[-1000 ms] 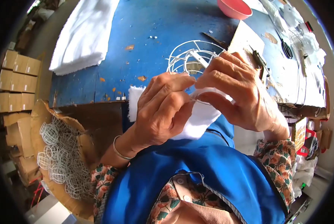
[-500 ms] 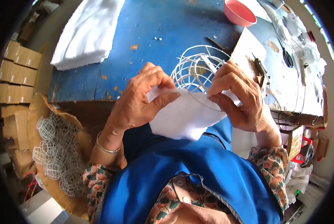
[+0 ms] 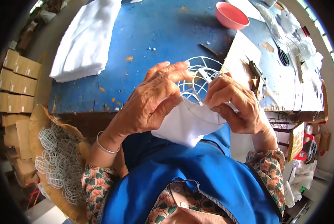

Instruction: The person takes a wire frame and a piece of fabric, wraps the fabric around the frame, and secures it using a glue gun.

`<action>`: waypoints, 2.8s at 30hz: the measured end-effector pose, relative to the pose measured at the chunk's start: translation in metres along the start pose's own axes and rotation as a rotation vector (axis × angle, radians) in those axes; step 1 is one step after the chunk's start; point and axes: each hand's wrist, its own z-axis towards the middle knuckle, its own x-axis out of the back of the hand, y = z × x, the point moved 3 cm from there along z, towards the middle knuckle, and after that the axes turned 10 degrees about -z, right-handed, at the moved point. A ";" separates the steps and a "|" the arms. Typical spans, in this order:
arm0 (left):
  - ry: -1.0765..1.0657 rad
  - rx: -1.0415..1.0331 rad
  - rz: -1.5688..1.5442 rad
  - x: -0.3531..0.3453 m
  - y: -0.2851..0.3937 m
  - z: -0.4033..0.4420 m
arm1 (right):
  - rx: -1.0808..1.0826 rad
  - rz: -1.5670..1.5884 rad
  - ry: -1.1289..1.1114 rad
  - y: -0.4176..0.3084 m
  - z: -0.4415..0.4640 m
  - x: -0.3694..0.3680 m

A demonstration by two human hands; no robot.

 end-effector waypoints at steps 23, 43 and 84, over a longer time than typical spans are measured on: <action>0.165 -0.248 0.362 -0.047 0.037 -0.003 | -0.163 -0.173 -0.161 -0.022 0.008 0.020; 0.134 0.038 -0.059 -0.023 0.034 -0.009 | -0.213 -0.321 -0.080 -0.036 -0.003 -0.001; 0.185 -0.170 0.050 -0.052 0.022 -0.004 | -0.129 0.132 0.143 0.010 -0.044 -0.003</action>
